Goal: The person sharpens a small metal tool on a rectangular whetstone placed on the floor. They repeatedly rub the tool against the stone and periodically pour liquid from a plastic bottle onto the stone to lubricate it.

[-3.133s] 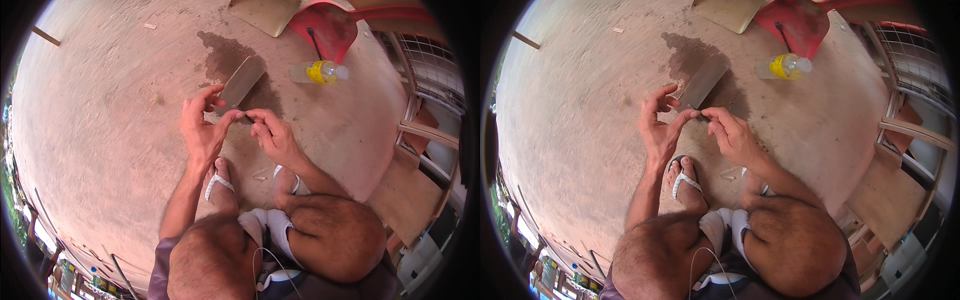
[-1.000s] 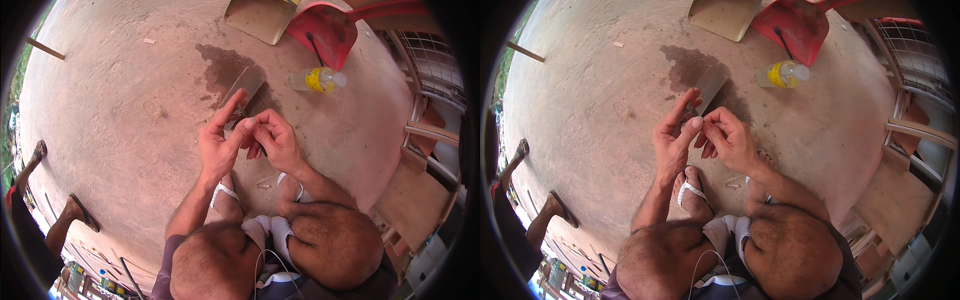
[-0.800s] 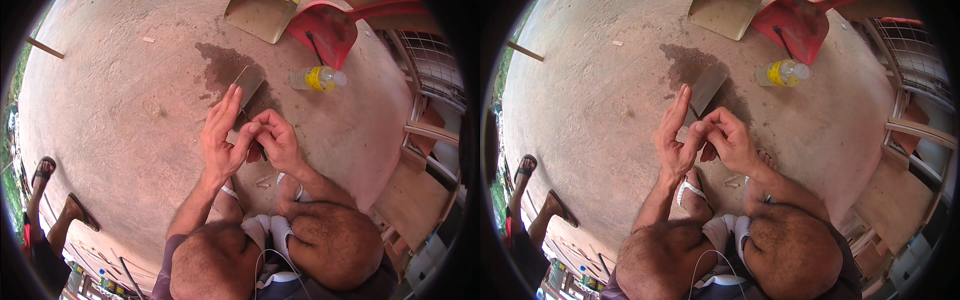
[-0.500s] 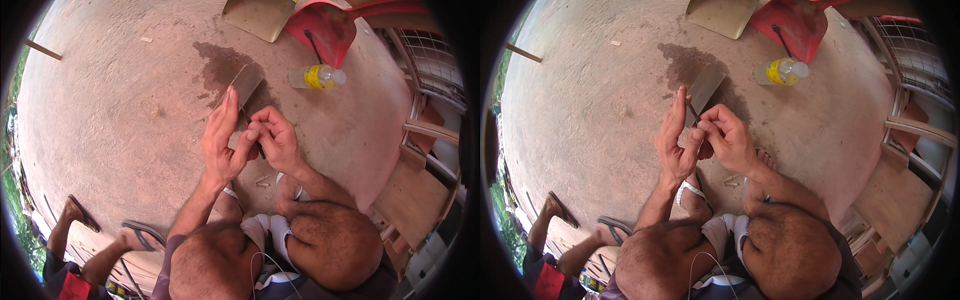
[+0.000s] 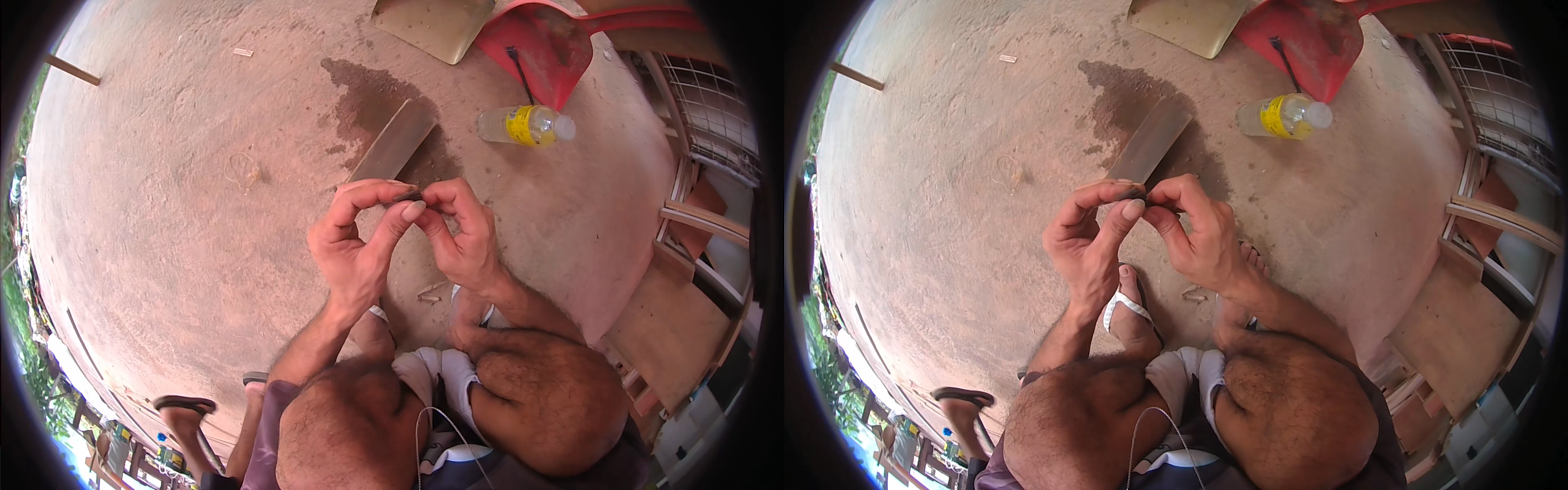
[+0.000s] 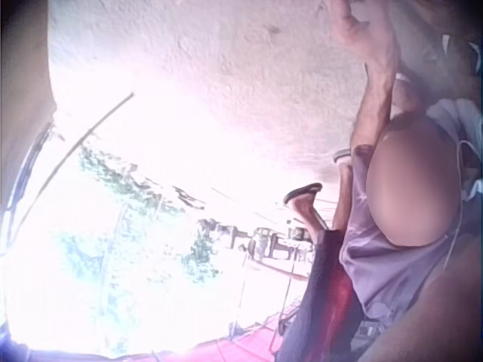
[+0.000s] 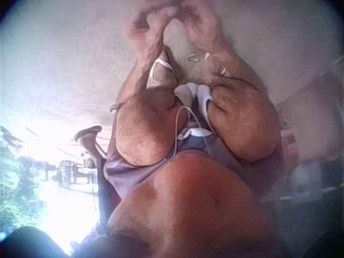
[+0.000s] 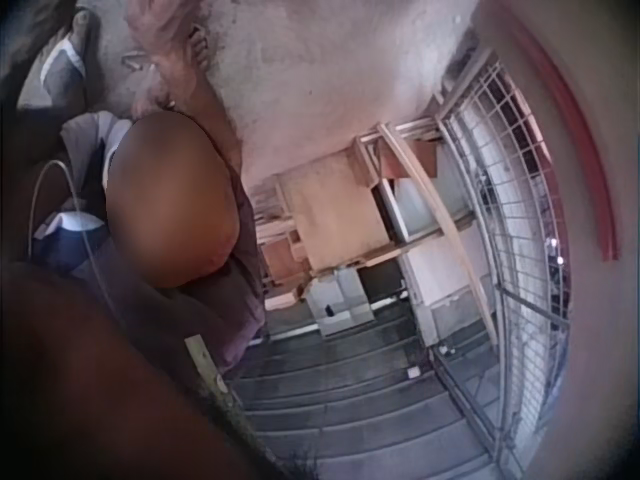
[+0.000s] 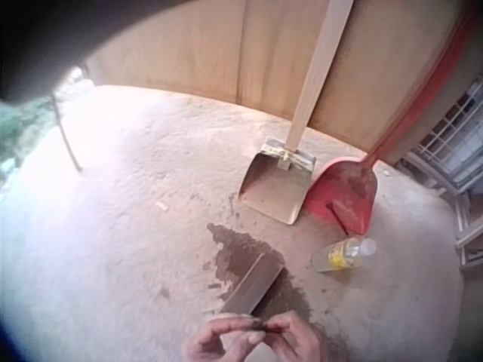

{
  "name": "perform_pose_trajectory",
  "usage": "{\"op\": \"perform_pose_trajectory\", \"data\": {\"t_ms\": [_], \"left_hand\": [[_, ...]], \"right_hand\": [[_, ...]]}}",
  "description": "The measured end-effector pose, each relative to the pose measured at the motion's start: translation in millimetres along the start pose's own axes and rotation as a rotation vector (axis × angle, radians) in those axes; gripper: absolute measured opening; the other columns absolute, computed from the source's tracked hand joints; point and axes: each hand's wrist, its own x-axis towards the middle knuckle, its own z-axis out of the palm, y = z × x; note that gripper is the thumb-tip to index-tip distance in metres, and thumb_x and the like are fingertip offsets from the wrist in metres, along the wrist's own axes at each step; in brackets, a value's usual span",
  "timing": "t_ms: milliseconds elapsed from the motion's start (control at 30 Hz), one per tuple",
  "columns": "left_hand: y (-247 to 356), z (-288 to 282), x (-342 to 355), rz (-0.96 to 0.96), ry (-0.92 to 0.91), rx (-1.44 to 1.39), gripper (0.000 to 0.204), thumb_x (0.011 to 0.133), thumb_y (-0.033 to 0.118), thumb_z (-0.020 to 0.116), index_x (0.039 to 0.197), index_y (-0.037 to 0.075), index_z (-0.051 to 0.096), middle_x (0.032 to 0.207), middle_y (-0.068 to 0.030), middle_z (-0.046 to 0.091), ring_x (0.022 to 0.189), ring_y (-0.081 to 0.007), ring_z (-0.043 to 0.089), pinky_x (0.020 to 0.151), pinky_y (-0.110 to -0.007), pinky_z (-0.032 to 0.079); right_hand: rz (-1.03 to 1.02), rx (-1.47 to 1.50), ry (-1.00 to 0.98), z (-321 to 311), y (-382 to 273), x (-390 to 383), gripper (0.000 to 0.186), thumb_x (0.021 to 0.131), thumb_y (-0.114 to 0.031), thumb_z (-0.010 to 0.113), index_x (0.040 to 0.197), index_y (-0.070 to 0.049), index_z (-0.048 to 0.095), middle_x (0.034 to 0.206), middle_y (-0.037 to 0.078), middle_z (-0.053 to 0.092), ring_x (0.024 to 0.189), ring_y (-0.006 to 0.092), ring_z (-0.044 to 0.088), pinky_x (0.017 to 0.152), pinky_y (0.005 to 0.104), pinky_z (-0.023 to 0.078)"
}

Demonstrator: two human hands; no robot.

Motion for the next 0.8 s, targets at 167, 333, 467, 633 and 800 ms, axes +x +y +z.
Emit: {"op": "perform_pose_trajectory", "data": {"t_ms": [167,333,467,633,800], "left_hand": [[-2.0,-3.1,0.8,0.039,-0.048,-0.035,0.02,0.094,-0.007,0.083,0.113,-0.004,0.075,0.115,-0.0165,0.077,0.112,-0.0238,0.074,0.1,-0.037,0.06],[0.0,-4.9,2.3,0.112,-0.077,0.017,0.02,0.09,-0.005,0.086,0.108,0.0,0.078,0.111,-0.0124,0.079,0.111,-0.0227,0.072,0.1,-0.037,0.058],[0.7,-3.9,4.4,0.16,-0.079,0.07,0.021,0.084,-0.002,0.092,0.102,0.005,0.082,0.104,-0.0057,0.082,0.106,-0.0203,0.072,0.096,-0.036,0.056],[2.9,-4.2,4.3,0.202,-0.107,0.109,0.023,0.082,-0.002,0.092,0.101,0.005,0.081,0.103,-0.0052,0.082,0.107,-0.0212,0.071,0.098,-0.038,0.054],[7.5,-9.3,5.6,0.258,-0.162,0.256,0.023,0.082,-0.002,0.092,0.101,0.004,0.08,0.104,-0.0077,0.083,0.109,-0.023,0.069,0.101,-0.04,0.052]], "right_hand": [[-0.096,-0.119,0.007,-3.3,2.0,2.3,0.02,0.099,0.005,0.073,0.116,-0.001,0.064,0.102,0.015,0.076,0.092,0.0306,0.08,0.075,0.0396,0.063],[-0.149,-0.065,0.023,-3.3,7.1,5.0,0.023,0.098,0.008,0.072,0.118,-0.002,0.067,0.109,0.015,0.077,0.099,0.0331,0.08,0.082,0.0403,0.064],[-0.213,-0.018,0.03,-2.2,19.0,5.8,0.028,0.096,0.012,0.07,0.12,-0.002,0.067,0.113,0.014,0.078,0.108,0.0343,0.078,0.089,0.0416,0.065],[-0.244,-0.001,0.013,-3.9,26.6,9.6,0.032,0.091,0.014,0.072,0.118,-0.004,0.071,0.115,0.013,0.079,0.113,0.0337,0.077,0.099,0.0444,0.063],[-0.287,-0.05,-0.008,-8.9,28.1,12.7,0.031,0.089,0.013,0.073,0.115,-0.004,0.073,0.115,0.012,0.079,0.112,0.0343,0.077,0.105,0.0465,0.061]]}}
